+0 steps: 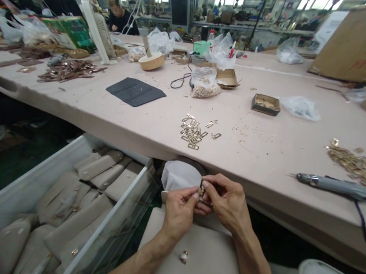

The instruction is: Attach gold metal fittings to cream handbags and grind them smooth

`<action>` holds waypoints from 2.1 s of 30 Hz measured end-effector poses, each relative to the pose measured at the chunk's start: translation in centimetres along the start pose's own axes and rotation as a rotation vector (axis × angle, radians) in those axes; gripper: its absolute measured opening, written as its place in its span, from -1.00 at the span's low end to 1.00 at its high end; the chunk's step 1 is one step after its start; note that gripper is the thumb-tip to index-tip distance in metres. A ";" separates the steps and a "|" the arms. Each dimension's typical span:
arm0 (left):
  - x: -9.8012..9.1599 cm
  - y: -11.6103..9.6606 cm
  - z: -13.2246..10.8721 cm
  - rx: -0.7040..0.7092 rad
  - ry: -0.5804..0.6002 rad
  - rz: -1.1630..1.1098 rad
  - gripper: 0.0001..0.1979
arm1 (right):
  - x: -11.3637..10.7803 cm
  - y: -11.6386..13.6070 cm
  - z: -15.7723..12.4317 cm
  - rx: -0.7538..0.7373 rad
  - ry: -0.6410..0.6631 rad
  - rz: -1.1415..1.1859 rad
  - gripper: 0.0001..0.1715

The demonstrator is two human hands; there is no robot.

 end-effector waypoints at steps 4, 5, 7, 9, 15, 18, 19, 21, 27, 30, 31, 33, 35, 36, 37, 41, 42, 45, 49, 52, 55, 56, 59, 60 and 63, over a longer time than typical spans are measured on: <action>0.1 0.0 -0.2 0.024 0.037 0.015 -0.74 | -0.1 -0.7 -0.2 -0.022 -0.011 0.055 -0.74; 0.2 0.1 -0.3 0.027 0.041 0.013 -0.74 | -0.2 -0.8 -0.3 -0.024 -0.013 0.053 -0.75; 0.2 0.1 -0.4 0.029 0.050 0.003 -0.74 | -0.2 -0.9 -0.4 -0.029 -0.015 0.040 -0.76; 0.3 0.0 -0.5 0.025 0.064 -0.007 -0.74 | -0.3 -0.9 -0.5 -0.029 -0.019 0.036 -0.76; 0.4 0.1 -0.7 0.023 0.092 0.001 -0.73 | -0.3 -0.4 -1.1 -0.045 -0.051 0.017 -0.75; 0.4 0.1 -0.9 0.033 0.103 0.005 -0.74 | -0.2 -0.3 -1.4 -0.051 -0.049 0.001 -0.75; 0.4 0.1 -0.9 0.033 0.101 0.005 -0.74 | -0.1 -0.3 -1.4 -0.053 -0.047 -0.005 -0.75; 0.3 0.2 -1.0 0.030 0.091 0.005 -0.75 | -0.1 -0.4 -1.4 -0.055 -0.045 -0.018 -0.74; 0.2 -0.1 -1.1 0.040 0.077 0.002 -0.75 | 0.0 -0.6 -1.3 -0.067 -0.032 -0.005 -0.75; 0.1 -0.2 -1.1 0.044 0.077 0.011 -0.73 | 0.1 -0.7 -1.4 -0.060 -0.026 0.013 -0.79; 0.1 -0.2 -1.1 0.048 0.081 0.009 -0.73 | 0.1 -0.7 -1.4 -0.055 -0.027 0.011 -0.80; 0.2 -0.2 -1.2 0.051 0.081 0.000 -0.72 | 0.0 -0.7 -1.4 -0.052 -0.035 -0.007 -0.79; 0.2 -0.2 -1.2 0.050 0.072 -0.006 -0.70 | -0.1 -0.5 -1.4 -0.067 -0.056 -0.045 -0.77; 0.2 -0.2 -1.2 0.047 0.062 -0.007 -0.69 | -0.2 -0.4 -1.4 -0.075 -0.068 -0.064 -0.77; 0.2 -0.2 -1.2 0.047 0.051 -0.007 -0.68 | -0.3 -0.3 -1.4 -0.081 -0.077 -0.080 -0.76; 0.1 -0.1 -1.2 0.057 0.027 -0.011 -0.68 | -0.3 -0.3 -1.5 -0.076 -0.040 -0.095 -0.76; 0.1 -0.1 -1.1 0.057 0.021 -0.010 -0.69 | -0.3 -0.4 -1.5 -0.078 -0.027 -0.090 -0.76; -0.1 0.0 -1.1 0.049 0.000 -0.002 -0.69 | -0.4 -0.3 -1.6 -0.094 -0.031 -0.053 -0.79; 0.0 0.0 -1.1 0.045 -0.001 -0.019 -0.67 | -0.6 -0.3 -1.7 -0.112 -0.047 -0.034 -0.85; 0.1 0.0 -1.3 0.044 -0.006 -0.039 -0.66 | -0.6 -0.2 -1.8 -0.122 -0.038 -0.056 -0.85; 0.0 0.1 -1.3 0.045 -0.009 -0.025 -0.65 | -0.6 -0.1 -1.8 -0.124 -0.032 -0.070 -0.85; 0.0 0.1 -1.3 0.046 -0.009 -0.021 -0.64 | -0.5 -0.1 -1.9 -0.127 -0.031 -0.074 -0.85; 0.0 0.1 -1.3 0.046 -0.011 -0.028 -0.63 | -0.5 0.0 -1.9 -0.134 -0.032 -0.087 -0.85; 0.0 0.1 -1.3 0.045 -0.012 -0.029 -0.63 | -0.4 0.1 -1.8 -0.135 -0.028 -0.092 -0.85; -0.1 0.3 -1.4 0.049 -0.021 -0.021 -0.65 | -0.3 0.1 -1.7 -0.133 -0.016 -0.098 -0.83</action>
Point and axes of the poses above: each hand's wrist, its own z-axis towards the middle knuckle, its own x-axis out of the palm, y = z × x, the point moved 7 cm from there along z, towards the middle knuckle, and after that the axes turned 2 degrees about z, right-handed, at the moved point
